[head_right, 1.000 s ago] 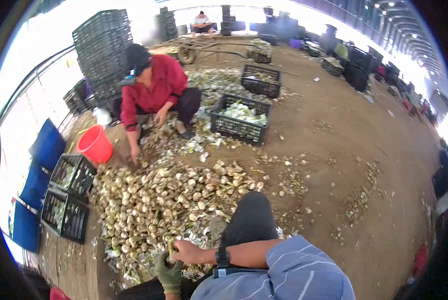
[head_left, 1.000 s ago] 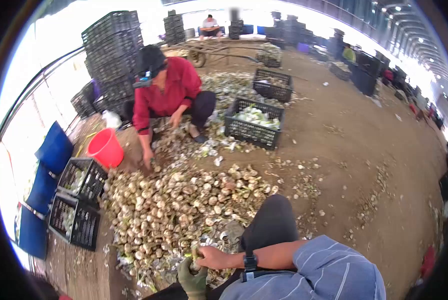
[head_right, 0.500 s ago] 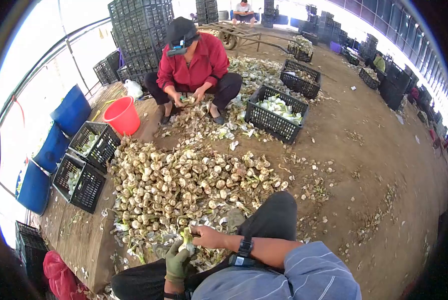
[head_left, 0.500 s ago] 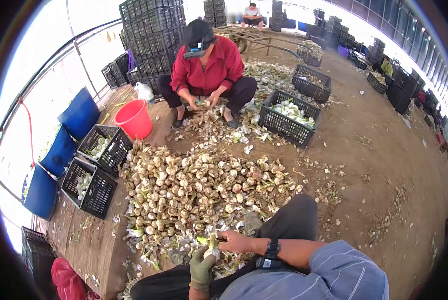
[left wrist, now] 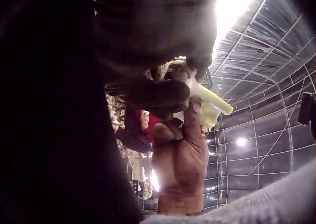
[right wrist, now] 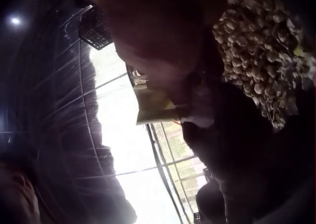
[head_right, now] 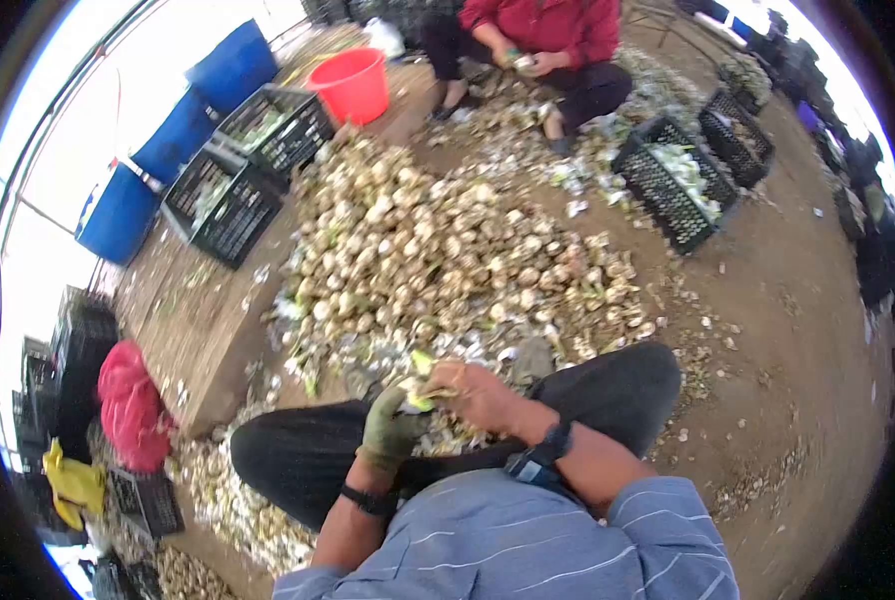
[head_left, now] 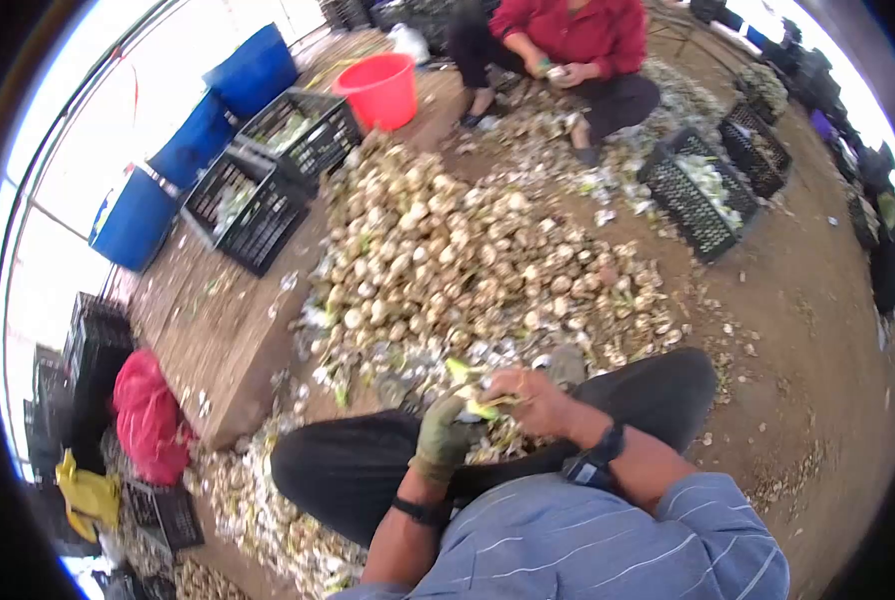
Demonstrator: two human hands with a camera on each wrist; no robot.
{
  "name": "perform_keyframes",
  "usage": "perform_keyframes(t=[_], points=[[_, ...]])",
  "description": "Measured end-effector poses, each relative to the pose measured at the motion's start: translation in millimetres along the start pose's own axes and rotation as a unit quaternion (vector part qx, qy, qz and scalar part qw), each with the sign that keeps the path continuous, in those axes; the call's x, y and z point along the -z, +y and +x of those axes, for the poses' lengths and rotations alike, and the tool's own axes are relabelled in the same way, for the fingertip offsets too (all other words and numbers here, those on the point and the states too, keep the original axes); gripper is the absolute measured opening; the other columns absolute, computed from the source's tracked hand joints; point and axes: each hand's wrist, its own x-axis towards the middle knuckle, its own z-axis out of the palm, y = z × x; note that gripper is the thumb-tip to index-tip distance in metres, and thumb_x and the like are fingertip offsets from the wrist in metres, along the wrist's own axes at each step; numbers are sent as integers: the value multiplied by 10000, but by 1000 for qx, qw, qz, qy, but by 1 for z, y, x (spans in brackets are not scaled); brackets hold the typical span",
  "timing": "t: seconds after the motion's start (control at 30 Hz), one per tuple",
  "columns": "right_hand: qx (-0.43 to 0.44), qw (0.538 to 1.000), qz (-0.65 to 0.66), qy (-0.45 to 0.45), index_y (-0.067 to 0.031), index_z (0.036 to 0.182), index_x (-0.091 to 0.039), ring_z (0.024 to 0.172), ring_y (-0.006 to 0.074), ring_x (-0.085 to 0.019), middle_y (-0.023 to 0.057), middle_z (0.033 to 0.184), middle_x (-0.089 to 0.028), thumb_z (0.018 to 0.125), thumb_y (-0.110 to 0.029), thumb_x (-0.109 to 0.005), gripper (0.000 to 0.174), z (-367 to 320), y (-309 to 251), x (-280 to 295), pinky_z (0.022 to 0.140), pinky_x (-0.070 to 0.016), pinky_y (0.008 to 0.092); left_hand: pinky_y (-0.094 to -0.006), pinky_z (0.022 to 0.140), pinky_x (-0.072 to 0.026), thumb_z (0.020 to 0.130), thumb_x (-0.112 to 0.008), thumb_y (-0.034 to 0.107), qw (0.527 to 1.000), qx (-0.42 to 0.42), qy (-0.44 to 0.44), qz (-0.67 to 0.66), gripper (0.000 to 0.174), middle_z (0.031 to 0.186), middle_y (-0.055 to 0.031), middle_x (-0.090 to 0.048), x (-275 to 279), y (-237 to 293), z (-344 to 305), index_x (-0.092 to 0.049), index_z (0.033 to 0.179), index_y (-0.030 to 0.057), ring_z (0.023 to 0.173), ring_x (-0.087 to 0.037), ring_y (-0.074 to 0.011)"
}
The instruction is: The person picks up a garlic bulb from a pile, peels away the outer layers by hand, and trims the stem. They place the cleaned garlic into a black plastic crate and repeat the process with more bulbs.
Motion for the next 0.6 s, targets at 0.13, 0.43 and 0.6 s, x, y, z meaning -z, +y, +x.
perform_keyframes(t=[0.13,0.43,0.6], points=[[-65,994,62,54,-48,967,-675,882,213,-619,61,915,-657,861,-59,-683,106,-4,2,0,808,-482,342,-302,804,-521,742,-726,30,994,107,19,-30,207,1049,-132,-651,-3,16,1,-668,939,6,912,-648,-240],[-251,887,309,232,-11,1057,-659,840,91,-596,31,932,-689,946,-106,-652,147,-12,23,0,797,-487,280,-301,945,-500,853,-585,137,969,133,-76,-193,563,1196,-144,-628,6,10,-2,-463,1348,-102,1071,-628,-210],[-265,827,318,381,-14,1032,-642,650,93,-583,59,860,-665,943,-71,-588,119,-9,15,6,561,-487,251,-309,853,-550,869,-602,116,970,148,-39,-187,486,1138,-134,-650,14,5,-1,-504,1317,-48,987,-660,-198]])
